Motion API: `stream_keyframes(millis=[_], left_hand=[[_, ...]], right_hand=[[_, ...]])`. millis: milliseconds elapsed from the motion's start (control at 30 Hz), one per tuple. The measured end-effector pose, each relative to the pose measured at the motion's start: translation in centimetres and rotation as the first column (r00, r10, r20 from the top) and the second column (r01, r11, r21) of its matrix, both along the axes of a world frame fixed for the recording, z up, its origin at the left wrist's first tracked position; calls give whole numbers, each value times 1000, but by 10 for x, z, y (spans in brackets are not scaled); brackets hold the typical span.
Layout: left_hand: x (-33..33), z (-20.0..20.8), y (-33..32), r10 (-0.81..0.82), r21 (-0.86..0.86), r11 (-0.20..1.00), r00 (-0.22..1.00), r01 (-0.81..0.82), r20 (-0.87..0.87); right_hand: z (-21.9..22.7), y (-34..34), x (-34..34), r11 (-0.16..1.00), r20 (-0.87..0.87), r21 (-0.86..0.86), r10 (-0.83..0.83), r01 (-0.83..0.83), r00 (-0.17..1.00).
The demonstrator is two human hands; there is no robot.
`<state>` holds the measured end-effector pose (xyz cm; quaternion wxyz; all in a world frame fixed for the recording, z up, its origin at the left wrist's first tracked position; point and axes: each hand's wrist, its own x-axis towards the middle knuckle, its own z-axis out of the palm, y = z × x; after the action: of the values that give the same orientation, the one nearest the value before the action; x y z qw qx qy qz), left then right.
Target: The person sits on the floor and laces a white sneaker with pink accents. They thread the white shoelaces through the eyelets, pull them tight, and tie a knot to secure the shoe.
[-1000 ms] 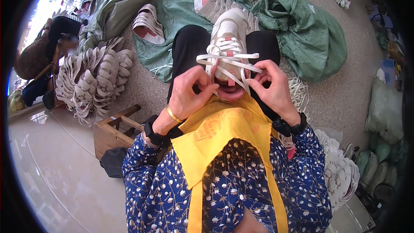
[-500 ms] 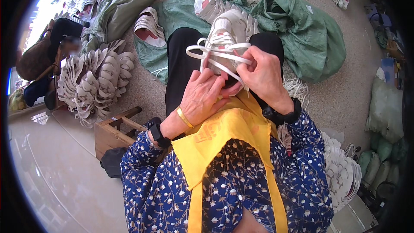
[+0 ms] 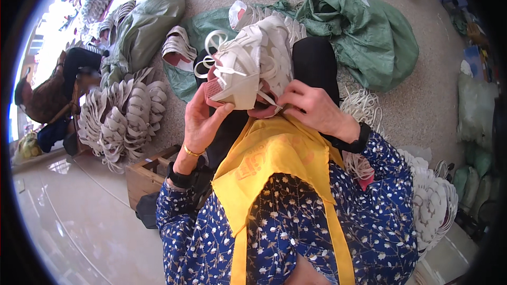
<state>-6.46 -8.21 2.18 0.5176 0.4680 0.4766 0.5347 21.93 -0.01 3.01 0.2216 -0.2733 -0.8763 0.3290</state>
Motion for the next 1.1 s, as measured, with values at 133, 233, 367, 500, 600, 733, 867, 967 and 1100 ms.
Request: stream_keyframes(millis=[133, 233, 367, 500, 600, 733, 867, 967, 1100], left_hand=[[0, -2, -3, 2, -27, 1000, 998, -1, 58], [-1, -1, -6, -17, -31, 999, 999, 18, 33], [-1, -3, -8, -83, -12, 997, 984, 82, -160], [0, 5, -11, -113, 68, 984, 870, 165, -479], [4, 10, -9, -64, 147, 972, 809, 183, -584], [1, 15, -10, -38, 164, 971, 793, 172, -607], [1, 24, -11, -32, 177, 971, 828, 158, -560], [6, 31, -11, -50, 176, 968, 828, 177, -559], [0, 25, -12, 9, 163, 982, 835, 96, -550]], right_hand=[[-2, 3, -3, 989, 82, 128, -81, 70, 993], [-14, 5, 0, 983, 126, 71, -178, 170, 976], [-25, -3, -3, 962, 49, -47, -268, 270, 962], [-9, -1, -6, 804, 68, -494, -343, 330, 937], [-15, 3, -6, 660, -9, -725, -296, 198, 955], [-18, 13, -11, 435, -210, -899, -333, -47, 919], [-12, 25, -13, 228, -301, -950, -507, -211, 807], [3, 25, -27, 174, -342, -939, -554, -296, 759], [11, 27, -45, 256, -326, -939, -447, -230, 833]])
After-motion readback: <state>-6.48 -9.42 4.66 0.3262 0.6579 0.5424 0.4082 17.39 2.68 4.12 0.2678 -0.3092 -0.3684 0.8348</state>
